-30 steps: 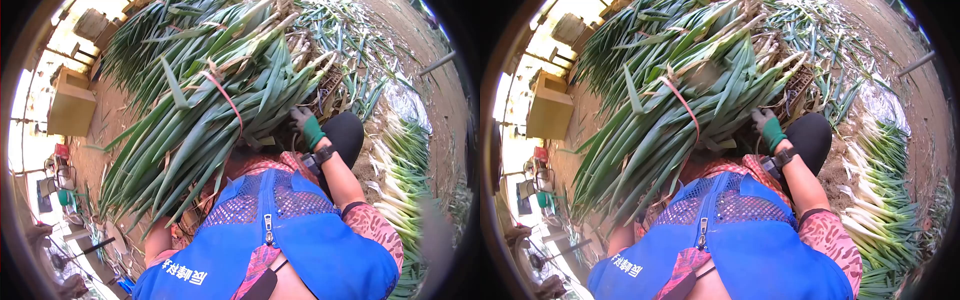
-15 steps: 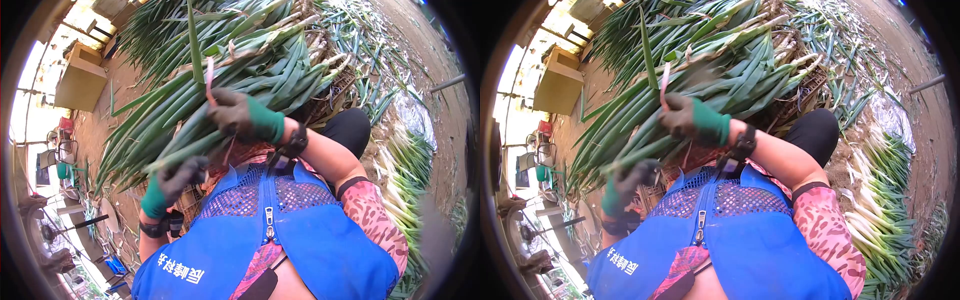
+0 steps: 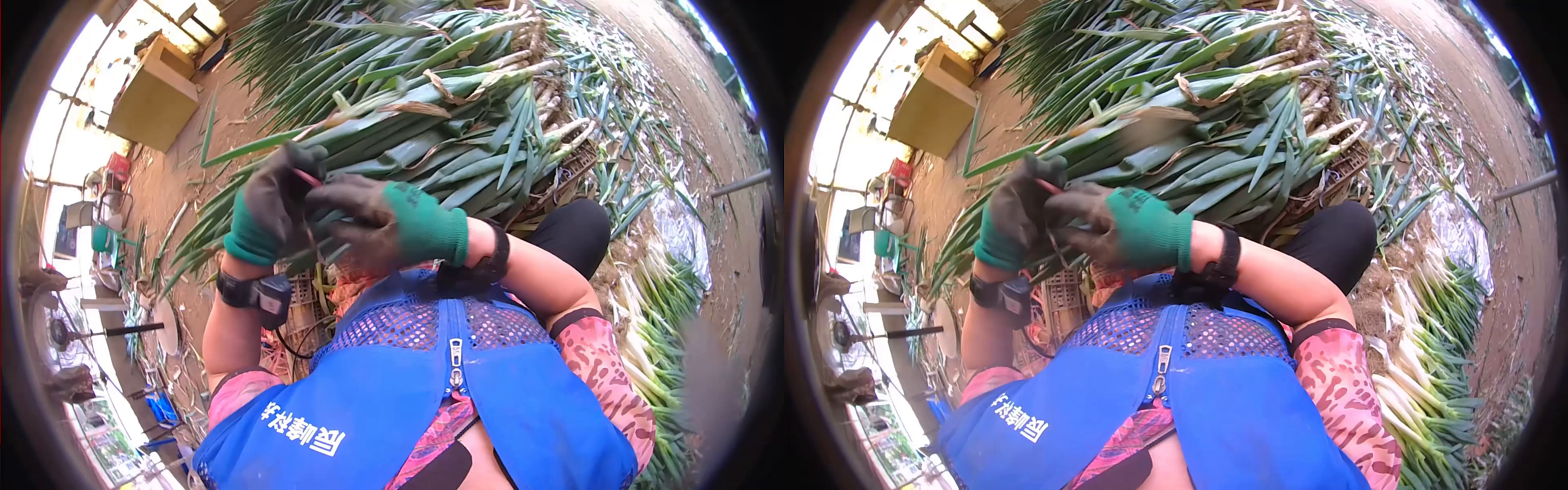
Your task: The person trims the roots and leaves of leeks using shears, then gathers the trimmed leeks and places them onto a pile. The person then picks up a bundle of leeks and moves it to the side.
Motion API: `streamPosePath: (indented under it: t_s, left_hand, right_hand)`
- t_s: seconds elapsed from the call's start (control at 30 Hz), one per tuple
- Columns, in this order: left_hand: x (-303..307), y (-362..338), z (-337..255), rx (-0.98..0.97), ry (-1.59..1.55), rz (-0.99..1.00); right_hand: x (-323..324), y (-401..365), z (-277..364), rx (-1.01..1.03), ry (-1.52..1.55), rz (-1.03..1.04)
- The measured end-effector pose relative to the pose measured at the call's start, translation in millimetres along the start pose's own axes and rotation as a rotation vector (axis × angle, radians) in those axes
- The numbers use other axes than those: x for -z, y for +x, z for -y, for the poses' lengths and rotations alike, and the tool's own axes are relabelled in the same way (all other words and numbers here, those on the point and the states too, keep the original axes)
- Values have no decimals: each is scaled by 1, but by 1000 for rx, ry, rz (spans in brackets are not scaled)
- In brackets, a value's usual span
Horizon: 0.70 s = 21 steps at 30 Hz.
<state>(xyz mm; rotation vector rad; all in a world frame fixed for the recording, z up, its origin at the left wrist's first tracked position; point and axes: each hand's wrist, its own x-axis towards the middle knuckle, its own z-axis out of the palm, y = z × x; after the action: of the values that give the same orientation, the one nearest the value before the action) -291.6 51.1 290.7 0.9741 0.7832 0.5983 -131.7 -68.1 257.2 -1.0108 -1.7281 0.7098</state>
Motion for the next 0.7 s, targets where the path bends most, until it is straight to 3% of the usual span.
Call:
streamPosePath:
  t_s: [0.03, 0.07, 0.1, 0.2, 0.3, 0.37, 0.43, 0.47, 0.5, 0.53, 0.57, 0.6, 0.67, 0.7]
  left_hand:
    - [9, -2, 2, -52, -187, -33]
    - [0, -13, -3, -84, -185, -151]
    - [15, -16, -4, -106, -259, -72]
    - [68, -26, -14, -137, -448, 135]
    - [79, -50, -48, -119, -574, 266]
    - [99, -73, -69, -333, -416, 39]
    - [157, -119, -118, -548, -381, 125]
    - [196, -145, -138, -720, -299, -86]
    - [253, -174, -160, -827, -163, -28]
    - [292, -208, -175, -756, -156, 10]
    - [322, -235, -182, -683, -99, -164]
    - [314, -238, -166, -726, 184, -640]
    - [387, -244, -126, -632, 559, -1143]
    - [422, -242, -103, -569, 567, -1184]
  right_hand:
    - [0, -4, -4, 54, -58, -103]
    - [6, -8, -3, -44, -109, -111]
    - [13, -12, -4, -142, -163, -122]
    - [26, -35, -44, -18, -622, -187]
    - [18, -60, -72, -51, -860, -100]
    - [14, -65, -83, -11, -887, -129]
    - [8, -68, -91, -4, -925, -140]
    - [6, -67, -96, -9, -955, -136]
    - [2, -64, -102, -4, -983, -135]
    - [0, -63, -99, -9, -955, -134]
    - [-3, -63, -100, -27, -964, -124]
    - [-4, -64, -102, -44, -980, -113]
    - [-4, -64, -102, -40, -1042, -93]
    - [-4, -64, -98, -34, -1012, -83]
